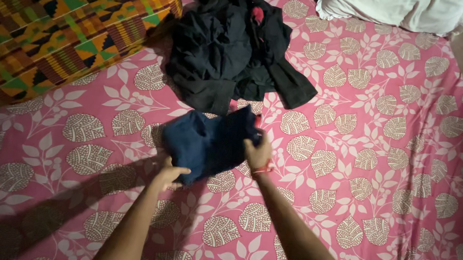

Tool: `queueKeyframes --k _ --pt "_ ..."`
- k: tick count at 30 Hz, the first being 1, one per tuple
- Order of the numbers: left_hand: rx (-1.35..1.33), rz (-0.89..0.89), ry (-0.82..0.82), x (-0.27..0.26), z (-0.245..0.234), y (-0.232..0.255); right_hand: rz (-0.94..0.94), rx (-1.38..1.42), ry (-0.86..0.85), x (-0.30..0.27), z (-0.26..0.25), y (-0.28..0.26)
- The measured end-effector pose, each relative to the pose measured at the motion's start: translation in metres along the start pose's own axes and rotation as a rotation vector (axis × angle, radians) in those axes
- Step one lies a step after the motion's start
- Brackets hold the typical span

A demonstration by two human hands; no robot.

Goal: The person folds a pair of black athletic pants and a striped polo shirt on a bed, placing them inside a storage shelf.

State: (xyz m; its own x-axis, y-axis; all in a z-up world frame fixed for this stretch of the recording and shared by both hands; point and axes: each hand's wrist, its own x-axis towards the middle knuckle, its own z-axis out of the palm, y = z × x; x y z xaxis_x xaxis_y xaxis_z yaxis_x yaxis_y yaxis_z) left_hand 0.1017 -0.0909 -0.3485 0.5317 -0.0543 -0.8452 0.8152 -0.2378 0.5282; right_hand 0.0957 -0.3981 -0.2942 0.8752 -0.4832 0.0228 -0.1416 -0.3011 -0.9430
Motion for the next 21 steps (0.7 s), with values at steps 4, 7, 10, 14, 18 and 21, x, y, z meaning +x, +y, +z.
queueKeyframes --k 4,7,10,14,18,21 --pt "-0.064 0.094 -0.018 0.013 0.001 -0.032 -0.568 -0.289 -0.259 -0.056 0.046 -0.067" --pt "-0.15 0.142 -0.075 0.039 -0.012 -0.063 -0.743 -0.546 -0.566 -0.097 0.062 -0.102" --pt "-0.211 0.13 -0.047 0.055 -0.02 -0.074 -0.738 -0.592 -0.652 -0.108 0.065 -0.111" --pt "-0.357 0.131 0.027 0.053 -0.035 -0.078 -0.446 -0.728 -0.457 -0.098 0.069 -0.097" --pt "-0.4 0.042 -0.009 0.051 -0.032 -0.066 -0.356 -0.864 -0.543 -0.094 0.075 -0.093" --pt "-0.377 0.003 -0.029 0.047 -0.027 -0.057 -0.396 -0.962 -0.714 -0.105 0.083 -0.085"
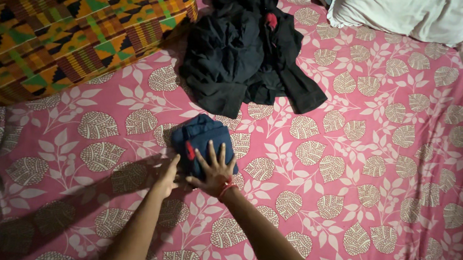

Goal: The person folds a pair of black athletic pants and a striped polo shirt on a bed, placing them inside a storage shelf.

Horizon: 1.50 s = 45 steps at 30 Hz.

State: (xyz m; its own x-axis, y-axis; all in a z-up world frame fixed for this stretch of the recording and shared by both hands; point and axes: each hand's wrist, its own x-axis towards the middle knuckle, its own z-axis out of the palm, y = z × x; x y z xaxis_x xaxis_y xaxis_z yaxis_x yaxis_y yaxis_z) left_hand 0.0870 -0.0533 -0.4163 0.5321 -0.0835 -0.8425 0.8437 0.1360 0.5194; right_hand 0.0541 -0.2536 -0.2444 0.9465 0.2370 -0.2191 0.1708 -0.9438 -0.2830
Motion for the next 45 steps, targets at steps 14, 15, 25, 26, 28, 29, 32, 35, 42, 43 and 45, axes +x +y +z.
queueKeyframes --k 14,15,25,26,28,29,32,35,42,43,45 --pt "0.271 0.442 0.056 -0.054 0.034 0.044 -0.095 -0.08 -0.074 0.026 0.03 0.016" --pt "0.27 0.439 0.054 -0.049 0.034 0.043 -0.1 -0.065 -0.106 0.027 0.027 0.017" --pt "0.643 0.363 0.272 0.003 0.024 0.023 0.007 0.2 0.347 0.024 0.024 0.029" --pt "0.732 0.376 0.353 0.006 0.022 0.019 -0.025 0.128 0.255 0.02 0.026 0.033" --pt "0.723 0.379 0.326 0.013 0.019 0.012 -0.052 0.055 0.161 0.018 0.03 0.037" --pt "0.713 0.386 0.299 0.018 0.018 0.008 -0.059 0.058 0.14 0.019 0.03 0.04" --pt "0.787 0.453 0.307 0.036 0.013 0.001 -0.023 0.08 0.214 0.026 0.029 0.045" --pt "0.892 0.617 0.38 0.051 0.008 -0.005 0.127 0.123 0.217 0.031 0.032 0.057" --pt "0.794 0.517 0.33 0.03 0.017 0.018 0.239 0.316 0.066 0.027 0.038 0.068" --pt "0.802 0.765 0.427 0.024 0.02 0.027 0.246 0.314 0.066 0.028 0.037 0.068" --pt "0.806 1.011 0.524 0.014 0.021 0.048 0.092 0.512 0.281 0.034 0.039 0.064"
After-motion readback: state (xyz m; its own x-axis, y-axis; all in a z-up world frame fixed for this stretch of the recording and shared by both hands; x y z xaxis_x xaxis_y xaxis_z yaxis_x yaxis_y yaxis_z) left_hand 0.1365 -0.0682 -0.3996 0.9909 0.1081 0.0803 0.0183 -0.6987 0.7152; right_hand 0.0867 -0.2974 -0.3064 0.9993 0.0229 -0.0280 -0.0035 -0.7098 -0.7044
